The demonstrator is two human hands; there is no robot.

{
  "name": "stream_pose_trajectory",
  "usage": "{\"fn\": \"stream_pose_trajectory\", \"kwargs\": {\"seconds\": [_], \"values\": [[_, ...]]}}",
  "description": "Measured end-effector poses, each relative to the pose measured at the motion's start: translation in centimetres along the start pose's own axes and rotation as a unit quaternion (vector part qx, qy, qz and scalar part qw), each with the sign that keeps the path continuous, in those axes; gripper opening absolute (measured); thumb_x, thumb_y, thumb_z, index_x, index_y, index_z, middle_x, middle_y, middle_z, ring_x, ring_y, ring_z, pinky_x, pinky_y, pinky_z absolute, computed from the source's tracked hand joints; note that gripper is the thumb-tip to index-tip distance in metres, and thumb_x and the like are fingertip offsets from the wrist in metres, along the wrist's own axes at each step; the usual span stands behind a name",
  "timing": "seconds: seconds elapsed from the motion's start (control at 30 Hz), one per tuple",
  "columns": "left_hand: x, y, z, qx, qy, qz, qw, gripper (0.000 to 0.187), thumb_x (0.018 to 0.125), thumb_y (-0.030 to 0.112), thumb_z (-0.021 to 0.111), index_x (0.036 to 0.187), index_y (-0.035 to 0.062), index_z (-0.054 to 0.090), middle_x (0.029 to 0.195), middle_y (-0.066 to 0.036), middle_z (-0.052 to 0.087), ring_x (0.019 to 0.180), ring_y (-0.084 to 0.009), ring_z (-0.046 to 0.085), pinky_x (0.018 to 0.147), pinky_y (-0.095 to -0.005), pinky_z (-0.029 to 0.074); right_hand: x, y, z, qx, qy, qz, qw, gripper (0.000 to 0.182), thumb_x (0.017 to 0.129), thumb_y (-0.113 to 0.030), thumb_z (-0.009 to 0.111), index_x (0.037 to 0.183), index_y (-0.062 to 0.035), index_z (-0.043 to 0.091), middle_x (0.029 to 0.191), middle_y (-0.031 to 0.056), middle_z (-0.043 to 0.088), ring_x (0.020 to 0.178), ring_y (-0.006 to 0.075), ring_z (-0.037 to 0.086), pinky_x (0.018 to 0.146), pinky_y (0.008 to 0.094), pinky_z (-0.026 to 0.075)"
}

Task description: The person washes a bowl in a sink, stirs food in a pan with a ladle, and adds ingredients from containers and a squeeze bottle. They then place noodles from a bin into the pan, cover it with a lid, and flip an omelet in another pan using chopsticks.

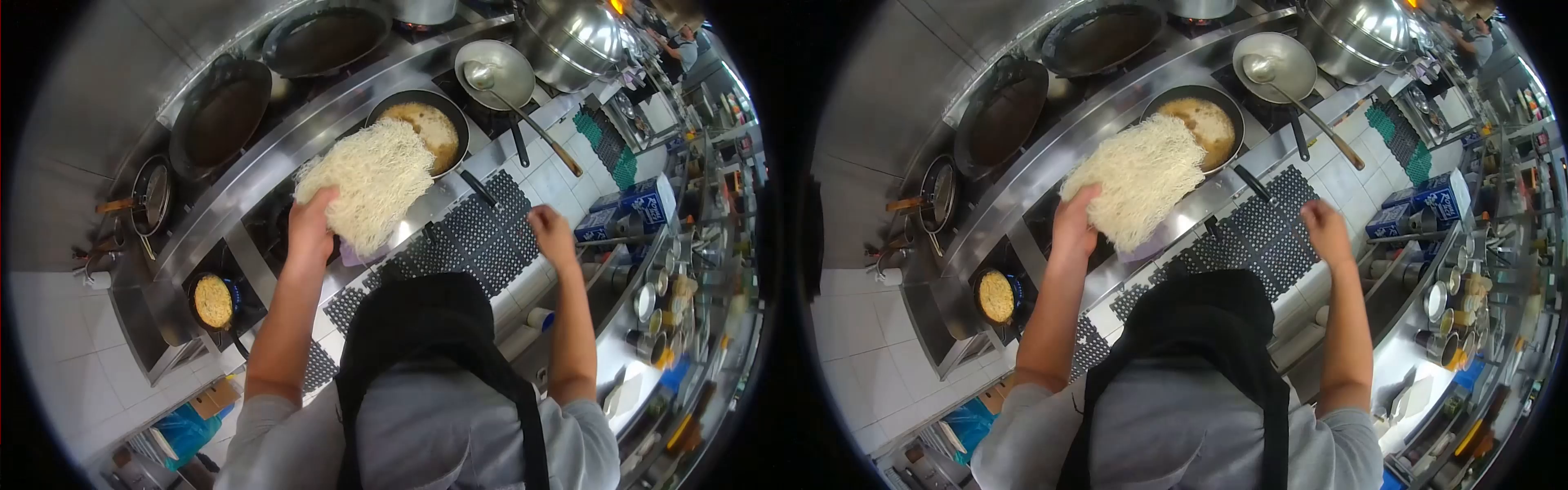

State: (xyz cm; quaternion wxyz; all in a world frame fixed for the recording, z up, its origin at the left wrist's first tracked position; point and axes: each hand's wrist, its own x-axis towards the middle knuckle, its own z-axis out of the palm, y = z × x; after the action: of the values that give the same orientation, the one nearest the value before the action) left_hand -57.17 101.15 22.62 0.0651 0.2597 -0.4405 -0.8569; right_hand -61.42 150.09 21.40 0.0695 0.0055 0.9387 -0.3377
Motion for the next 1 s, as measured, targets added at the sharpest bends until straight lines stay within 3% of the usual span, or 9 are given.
{"fn": "stream_pose_trajectory", "kwargs": {"seconds": [0.03,0.1,0.23,0.37,0.5,0.67,0.8,0.87,1.0], "values": [[1.1,0.0,1.8,0.003,0.006,0.004,1.000,0.054,0.095,0.002,0.074,0.147,-0.0074,0.059,0.133,-0.021,0.073,0.118,-0.0338,0.075,0.101,-0.0474,0.063,3.0,-0.3,-1.7,-0.023,-0.019,0.005,1.000,0.025,0.106,-0.020,0.073,0.111,0.0040,0.076,0.094,0.0156,0.079,0.091,0.0239,0.076,0.084,0.0364,0.059],[2.9,-0.7,5.0,0.021,0.035,-0.002,0.999,0.049,0.095,0.000,0.074,0.141,-0.0097,0.062,0.129,-0.020,0.075,0.114,-0.0343,0.077,0.097,-0.0478,0.065,7.9,1.3,-1.1,0.061,-0.087,-0.096,0.990,0.035,0.103,-0.028,0.077,0.118,0.0035,0.074,0.099,0.0193,0.080,0.093,0.0273,0.078,0.085,0.0393,0.060],[4.7,-2.7,9.5,0.026,0.105,-0.006,0.994,0.044,0.095,0.000,0.074,0.136,-0.0121,0.063,0.126,-0.022,0.075,0.108,-0.0355,0.078,0.090,-0.0488,0.067,13.3,4.0,8.8,0.030,-0.199,-0.116,0.973,0.063,0.095,-0.041,0.083,0.131,0.0074,0.064,0.115,0.0308,0.076,0.108,0.0438,0.076,0.093,0.0490,0.059],[6.3,-6.6,13.1,0.032,0.153,0.006,0.988,0.039,0.099,0.006,0.072,0.133,-0.0112,0.066,0.124,-0.022,0.075,0.108,-0.0366,0.077,0.096,-0.0490,0.065,15.1,5.2,14.7,0.118,-0.262,-0.153,0.946,0.045,0.096,-0.024,0.074,0.123,0.0079,0.058,0.109,0.0360,0.071,0.107,0.0543,0.070,0.096,0.0544,0.055],[6.6,-8.4,17.6,0.065,0.254,0.014,0.965,0.036,0.096,0.005,0.076,0.127,-0.0130,0.069,0.121,-0.022,0.075,0.107,-0.0377,0.077,0.092,-0.0517,0.066,16.0,6.0,14.9,0.149,-0.301,-0.142,0.931,0.036,0.097,-0.017,0.070,0.120,0.0066,0.056,0.109,0.0366,0.070,0.111,0.0542,0.069,0.097,0.0553,0.054],[7.3,-10.4,21.9,0.153,0.327,0.058,0.931,0.043,0.090,0.009,0.083,0.123,-0.0164,0.070,0.115,-0.023,0.077,0.096,-0.0348,0.079,0.082,-0.0469,0.067,16.1,5.9,14.1,0.181,-0.292,-0.179,0.922,0.032,0.097,-0.018,0.066,0.111,0.0071,0.054,0.089,0.0337,0.068,0.089,0.0544,0.069,0.080,0.0596,0.053],[7.8,-11.4,24.4,0.187,0.340,0.107,0.916,0.042,0.089,0.008,0.083,0.121,-0.0163,0.071,0.112,-0.023,0.078,0.094,-0.0335,0.080,0.079,-0.0443,0.066,16.5,5.0,13.0,0.168,-0.338,-0.156,0.913,0.031,0.097,-0.018,0.066,0.111,0.0070,0.054,0.090,0.0344,0.069,0.092,0.0543,0.070,0.081,0.0589,0.054],[7.9,-11.3,25.6,0.220,0.355,0.099,0.903,0.043,0.087,0.009,0.083,0.120,-0.0167,0.071,0.112,-0.023,0.078,0.092,-0.0325,0.080,0.078,-0.0429,0.066,16.8,4.9,12.6,0.153,-0.351,-0.134,0.914,0.034,0.098,-0.019,0.066,0.113,0.0084,0.053,0.099,0.0392,0.070,0.099,0.0577,0.069,0.089,0.0608,0.054],[9.2,-11.5,24.8,0.298,0.385,0.083,0.869,0.045,0.085,0.012,0.084,0.118,-0.0172,0.072,0.112,-0.023,0.079,0.092,-0.0320,0.080,0.077,-0.0419,0.065,17.1,5.7,13.1,0.161,-0.319,-0.152,0.921,0.040,0.099,-0.026,0.071,0.111,0.0084,0.054,0.096,0.0349,0.071,0.095,0.0548,0.071,0.086,0.0587,0.055]]}}
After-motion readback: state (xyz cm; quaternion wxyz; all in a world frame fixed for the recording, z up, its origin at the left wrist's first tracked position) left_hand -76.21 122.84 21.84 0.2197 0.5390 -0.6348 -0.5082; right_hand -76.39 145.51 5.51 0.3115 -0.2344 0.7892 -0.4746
